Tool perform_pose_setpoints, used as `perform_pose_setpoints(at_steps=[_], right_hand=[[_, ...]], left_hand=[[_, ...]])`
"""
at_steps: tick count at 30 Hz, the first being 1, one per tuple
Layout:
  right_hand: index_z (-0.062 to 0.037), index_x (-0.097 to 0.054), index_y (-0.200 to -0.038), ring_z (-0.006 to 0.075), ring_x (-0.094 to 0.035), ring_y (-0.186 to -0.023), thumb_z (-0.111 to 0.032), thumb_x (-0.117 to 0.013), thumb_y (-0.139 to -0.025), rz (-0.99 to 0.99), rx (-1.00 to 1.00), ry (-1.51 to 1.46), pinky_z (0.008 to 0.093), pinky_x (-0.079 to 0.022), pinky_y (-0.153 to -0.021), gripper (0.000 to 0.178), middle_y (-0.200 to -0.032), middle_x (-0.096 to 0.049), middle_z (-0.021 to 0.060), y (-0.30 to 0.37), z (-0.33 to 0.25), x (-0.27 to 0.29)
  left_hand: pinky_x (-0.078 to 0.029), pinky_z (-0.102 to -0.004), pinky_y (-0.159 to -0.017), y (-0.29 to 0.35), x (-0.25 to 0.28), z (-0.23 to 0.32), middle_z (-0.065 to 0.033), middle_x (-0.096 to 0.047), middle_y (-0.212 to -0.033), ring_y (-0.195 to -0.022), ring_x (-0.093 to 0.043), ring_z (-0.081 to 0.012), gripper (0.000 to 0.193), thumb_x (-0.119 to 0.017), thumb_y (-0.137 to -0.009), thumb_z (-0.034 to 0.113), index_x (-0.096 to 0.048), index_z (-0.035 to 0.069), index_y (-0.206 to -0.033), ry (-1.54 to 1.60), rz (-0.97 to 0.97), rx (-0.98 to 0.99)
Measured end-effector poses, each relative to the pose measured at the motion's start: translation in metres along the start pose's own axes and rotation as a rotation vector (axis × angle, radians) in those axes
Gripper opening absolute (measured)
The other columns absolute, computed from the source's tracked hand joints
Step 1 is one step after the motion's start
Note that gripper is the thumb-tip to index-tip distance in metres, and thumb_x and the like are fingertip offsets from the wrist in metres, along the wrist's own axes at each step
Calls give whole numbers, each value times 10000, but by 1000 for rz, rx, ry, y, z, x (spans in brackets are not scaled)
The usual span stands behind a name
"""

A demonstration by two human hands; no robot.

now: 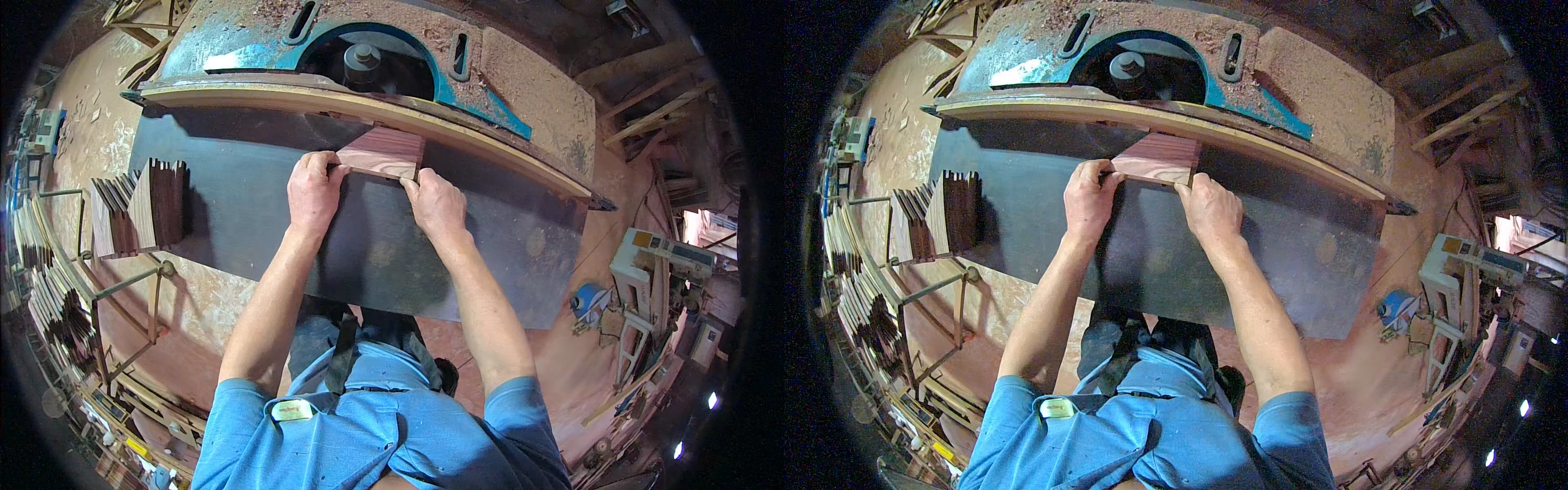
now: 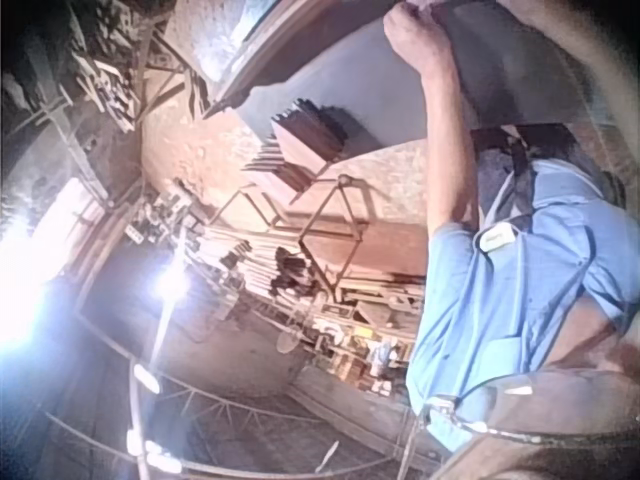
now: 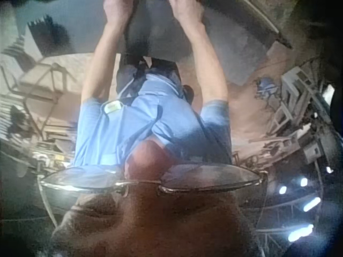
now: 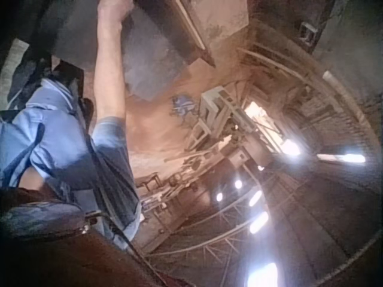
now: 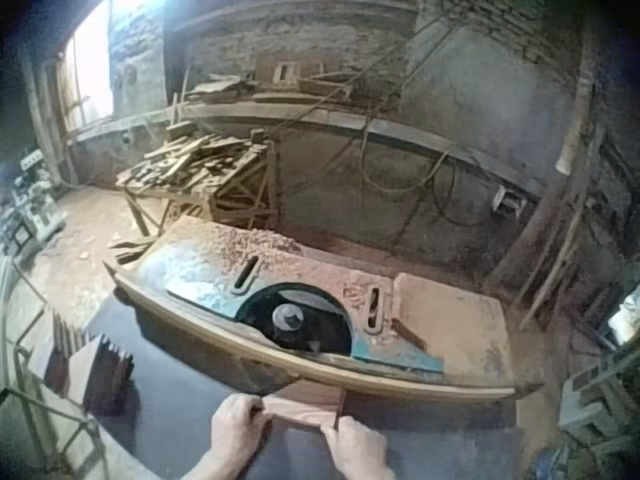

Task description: The person uses a hammer to separate a stack of small wooden pieces on a workbench, then carries them to a spindle sander. They repeatedly feed the pieces through the sander, turning them over to smooth multiple edges, and place the finished pieces into a nearby stack.

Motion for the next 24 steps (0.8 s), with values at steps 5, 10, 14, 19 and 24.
perform_pose_setpoints(at_steps=[5,10,14,19,24], right_hand=[[-14,-632,-875,371,-708,-781,-383,-660,-919,1,28,16,482,-561,-686,373,-825,-704,200,-2,-4,0],[-17,-635,-876,364,-710,-777,-371,-664,-917,-9,24,28,476,-565,-687,357,-823,-707,192,-4,-9,0],[-17,-638,-878,364,-710,-780,-374,-658,-919,-16,30,21,478,-564,-696,359,-831,-709,192,-5,-11,0],[-23,-644,-883,366,-711,-792,-382,-641,-928,-27,36,13,478,-566,-707,361,-840,-712,192,-7,-15,-3],[-24,-644,-886,367,-711,-790,-402,-619,-939,1,49,18,483,-563,-705,383,-839,-712,189,-8,-16,-5]], left_hand=[[-527,-399,-820,-2,0,-5,-103,-689,-952,-933,-656,-308,204,-776,-777,114,-668,55,-940,3,35,-14],[-538,-366,-792,-5,1,-10,-104,-689,-955,-897,-669,-284,202,-780,-800,131,-681,65,-964,9,30,-33],[-537,-362,-782,-6,5,-12,-102,-694,-953,-885,-673,-281,208,-787,-797,138,-682,58,-958,28,41,-43],[-541,-357,-764,-10,6,-19,-99,-698,-938,-852,-678,-280,212,-791,-793,139,-684,61,-957,17,31,-47],[-537,-374,-808,-12,10,-16,-104,-702,-938,-905,-675,-295,179,-771,-791,132,-680,57,-926,28,12,-21]])
Point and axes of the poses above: each hand's wrist, its own y-axis away from the middle knuckle, its own x-axis out of the back of the hand, z = x × y, the point moved 4 cm from there along -y, towards the middle knuckle
